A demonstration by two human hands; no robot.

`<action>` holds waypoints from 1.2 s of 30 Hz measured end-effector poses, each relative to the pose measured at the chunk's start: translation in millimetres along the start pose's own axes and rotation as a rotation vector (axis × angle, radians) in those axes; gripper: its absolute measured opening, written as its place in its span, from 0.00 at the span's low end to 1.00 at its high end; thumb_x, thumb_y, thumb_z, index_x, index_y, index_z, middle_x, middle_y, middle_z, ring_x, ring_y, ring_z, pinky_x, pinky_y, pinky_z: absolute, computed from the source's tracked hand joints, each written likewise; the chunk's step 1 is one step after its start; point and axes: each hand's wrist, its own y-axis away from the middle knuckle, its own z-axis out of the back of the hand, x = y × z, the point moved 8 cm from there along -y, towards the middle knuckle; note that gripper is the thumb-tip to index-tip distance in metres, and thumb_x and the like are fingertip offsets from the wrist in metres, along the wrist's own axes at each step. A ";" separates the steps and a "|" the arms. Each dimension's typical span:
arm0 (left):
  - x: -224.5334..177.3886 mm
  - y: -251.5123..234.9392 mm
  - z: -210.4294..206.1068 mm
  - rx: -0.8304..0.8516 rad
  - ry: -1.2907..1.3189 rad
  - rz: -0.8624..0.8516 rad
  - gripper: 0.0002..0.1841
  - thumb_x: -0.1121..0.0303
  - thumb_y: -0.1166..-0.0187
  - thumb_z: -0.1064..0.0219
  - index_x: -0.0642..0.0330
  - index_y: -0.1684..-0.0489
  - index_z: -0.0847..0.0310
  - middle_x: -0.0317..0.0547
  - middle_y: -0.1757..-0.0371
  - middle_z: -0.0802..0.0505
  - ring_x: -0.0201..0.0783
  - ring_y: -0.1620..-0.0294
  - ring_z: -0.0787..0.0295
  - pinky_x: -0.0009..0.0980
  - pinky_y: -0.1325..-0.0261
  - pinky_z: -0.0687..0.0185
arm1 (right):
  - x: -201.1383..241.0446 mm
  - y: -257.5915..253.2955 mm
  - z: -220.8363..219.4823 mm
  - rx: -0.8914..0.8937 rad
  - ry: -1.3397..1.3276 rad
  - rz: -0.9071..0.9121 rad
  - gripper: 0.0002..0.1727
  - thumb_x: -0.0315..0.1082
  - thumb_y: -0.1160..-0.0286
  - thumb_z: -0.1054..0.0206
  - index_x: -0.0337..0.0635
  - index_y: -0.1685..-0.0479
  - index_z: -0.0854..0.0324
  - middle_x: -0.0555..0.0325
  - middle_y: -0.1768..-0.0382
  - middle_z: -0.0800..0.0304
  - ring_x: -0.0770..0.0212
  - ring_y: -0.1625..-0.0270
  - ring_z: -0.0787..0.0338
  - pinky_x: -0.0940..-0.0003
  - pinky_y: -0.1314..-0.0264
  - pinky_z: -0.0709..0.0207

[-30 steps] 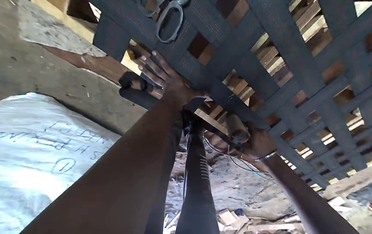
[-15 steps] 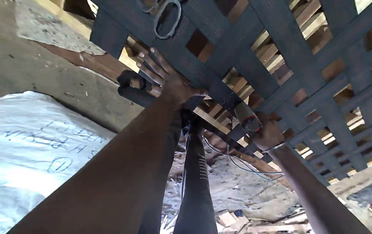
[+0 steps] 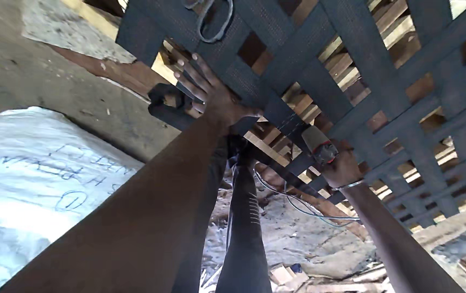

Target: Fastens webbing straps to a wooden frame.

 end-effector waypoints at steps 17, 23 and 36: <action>2.7 -5.2 -6.9 0.031 0.058 -0.003 1.01 0.29 0.87 0.09 0.60 0.08 0.93 0.70 0.11 0.87 0.75 0.10 0.97 0.78 0.14 0.71 | 12.2 20.2 -33.7 0.145 0.082 0.071 0.35 0.45 0.45 0.19 0.42 0.34 0.19 0.44 0.64 0.06 0.40 0.59 0.05 0.36 0.57 0.14; 2.5 -9.7 -8.4 0.056 0.106 -0.010 1.02 0.31 0.87 0.07 0.61 0.09 0.97 0.66 0.12 0.91 0.74 0.09 0.97 0.76 0.13 0.64 | 13.5 13.6 -17.1 0.200 0.109 0.086 0.30 0.45 0.38 0.25 0.49 0.31 0.17 0.47 0.65 0.06 0.42 0.60 0.05 0.36 0.57 0.14; -5.3 6.8 4.7 0.133 0.098 0.035 0.96 0.36 0.72 0.07 0.58 0.09 0.98 0.67 0.14 0.94 0.75 0.13 1.05 0.86 0.22 0.76 | 25.0 -50.0 73.0 -0.090 -0.016 0.196 0.18 0.43 0.32 0.25 0.44 0.46 0.11 0.50 0.62 0.05 0.53 0.57 0.04 0.43 0.52 0.13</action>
